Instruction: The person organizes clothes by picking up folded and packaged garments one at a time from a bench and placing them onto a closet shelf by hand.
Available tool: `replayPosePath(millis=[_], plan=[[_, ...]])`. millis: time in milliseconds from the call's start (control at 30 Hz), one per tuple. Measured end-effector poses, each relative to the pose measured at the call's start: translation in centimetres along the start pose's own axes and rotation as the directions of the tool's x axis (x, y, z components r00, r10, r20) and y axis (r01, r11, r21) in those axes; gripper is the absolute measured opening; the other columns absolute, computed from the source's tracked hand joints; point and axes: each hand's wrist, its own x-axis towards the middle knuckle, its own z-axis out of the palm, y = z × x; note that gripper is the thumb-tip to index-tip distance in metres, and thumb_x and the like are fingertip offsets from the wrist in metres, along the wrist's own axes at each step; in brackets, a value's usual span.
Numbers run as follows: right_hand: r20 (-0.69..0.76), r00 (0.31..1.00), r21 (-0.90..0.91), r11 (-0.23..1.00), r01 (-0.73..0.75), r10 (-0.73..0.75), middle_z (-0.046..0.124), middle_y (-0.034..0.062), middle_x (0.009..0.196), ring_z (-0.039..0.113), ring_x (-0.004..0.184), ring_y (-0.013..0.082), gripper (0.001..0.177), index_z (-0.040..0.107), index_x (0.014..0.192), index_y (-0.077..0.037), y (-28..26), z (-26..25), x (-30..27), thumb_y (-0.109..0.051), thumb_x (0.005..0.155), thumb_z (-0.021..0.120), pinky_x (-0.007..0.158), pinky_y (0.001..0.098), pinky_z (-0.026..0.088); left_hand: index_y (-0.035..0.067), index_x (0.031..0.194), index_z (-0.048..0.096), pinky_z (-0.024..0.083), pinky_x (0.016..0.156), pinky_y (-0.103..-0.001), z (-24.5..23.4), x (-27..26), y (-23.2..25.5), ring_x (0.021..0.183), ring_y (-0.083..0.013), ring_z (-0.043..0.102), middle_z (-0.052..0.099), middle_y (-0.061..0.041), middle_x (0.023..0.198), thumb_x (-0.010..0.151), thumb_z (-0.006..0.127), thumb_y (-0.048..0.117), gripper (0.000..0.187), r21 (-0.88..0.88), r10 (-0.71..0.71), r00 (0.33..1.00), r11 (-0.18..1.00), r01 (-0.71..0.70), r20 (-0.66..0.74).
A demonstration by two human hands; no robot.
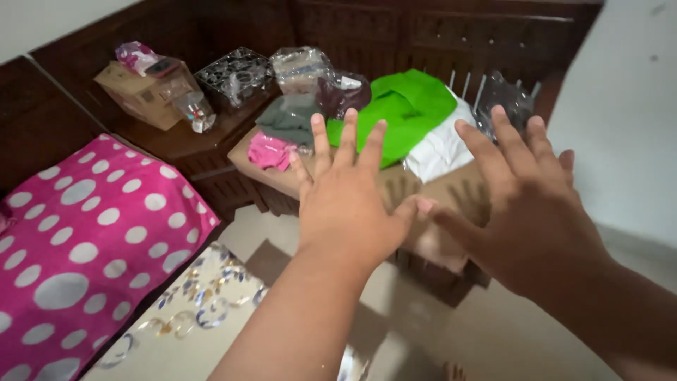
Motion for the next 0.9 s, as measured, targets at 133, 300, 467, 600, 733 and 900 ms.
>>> replayPosePath(millis=[133,300,467,600,733,900], plan=[[0.020,0.998,-0.034,0.998,0.060,-0.059,0.034,0.0318,0.162,0.030,0.147,0.0599,0.100,0.044,0.158,-0.010,3.2,2.1,4.8,-0.069,0.081,0.071,0.110,0.0766,0.028,0.028,0.167,0.026,-0.001,0.122,-0.062,1.5,4.5,1.1,0.163,-0.0356,-0.010,0.007,-0.004,0.179,0.077,0.082,0.054,0.109,0.028,-0.070,0.997,0.997,0.070,0.034],[0.092,0.992,0.033,0.996,0.087,-0.090,0.033,0.0335,0.162,0.027,0.145,0.0632,0.101,0.043,0.159,-0.009,6.6,4.3,9.3,-0.067,0.080,0.071,0.108,0.0760,0.027,0.028,0.167,0.025,-0.002,0.123,-0.063,3.0,9.5,2.2,0.163,-0.0353,-0.009,0.006,-0.003,0.179,0.077,0.082,0.053,0.110,0.019,-0.129,0.991,0.992,0.128,0.039],[0.160,0.985,0.098,0.994,0.048,-0.064,0.025,0.0277,0.170,0.018,0.154,0.0603,0.105,0.037,0.166,-0.018,8.4,6.8,12.6,-0.070,0.080,0.067,0.115,0.0728,0.019,0.027,0.167,0.024,-0.001,0.121,-0.063,3.9,12.4,1.6,0.163,-0.0368,-0.010,0.005,-0.004,0.179,0.078,0.081,0.052,0.108,0.041,-0.157,0.987,0.987,0.155,0.041],[0.166,0.984,0.136,0.990,0.043,-0.065,0.020,0.0239,0.173,0.013,0.157,0.0557,0.104,0.032,0.166,-0.020,8.6,8.2,14.1,-0.070,0.081,0.065,0.118,0.0698,0.016,0.030,0.167,0.024,0.000,0.122,-0.063,4.4,13.7,0.5,0.163,-0.0346,-0.009,0.005,-0.003,0.179,0.078,0.081,0.049,0.107,0.047,-0.223,0.971,0.975,0.219,0.089],[0.176,0.982,0.142,0.989,0.038,-0.063,0.019,0.0217,0.174,0.012,0.158,0.0533,0.102,0.031,0.166,-0.021,8.6,9.3,16.0,-0.070,0.082,0.064,0.119,0.0652,0.016,0.030,0.168,0.024,0.001,0.123,-0.063,5.0,15.5,-1.1,0.164,-0.0351,-0.008,0.005,-0.003,0.180,0.081,0.080,0.051,0.106,0.063,-0.254,0.963,0.967,0.248,0.093],[0.155,0.981,0.124,0.987,0.100,-0.119,0.021,0.0258,0.172,0.015,0.155,0.0566,0.103,0.033,0.166,-0.016,8.4,11.4,18.9,-0.068,0.083,0.066,0.120,0.0701,0.021,0.033,0.168,0.023,0.003,0.123,-0.063,6.1,18.4,-3.4,0.164,-0.0353,-0.008,0.004,-0.001,0.179,0.081,0.080,0.051,0.106,0.069,-0.294,0.949,0.955,0.288,0.112]])
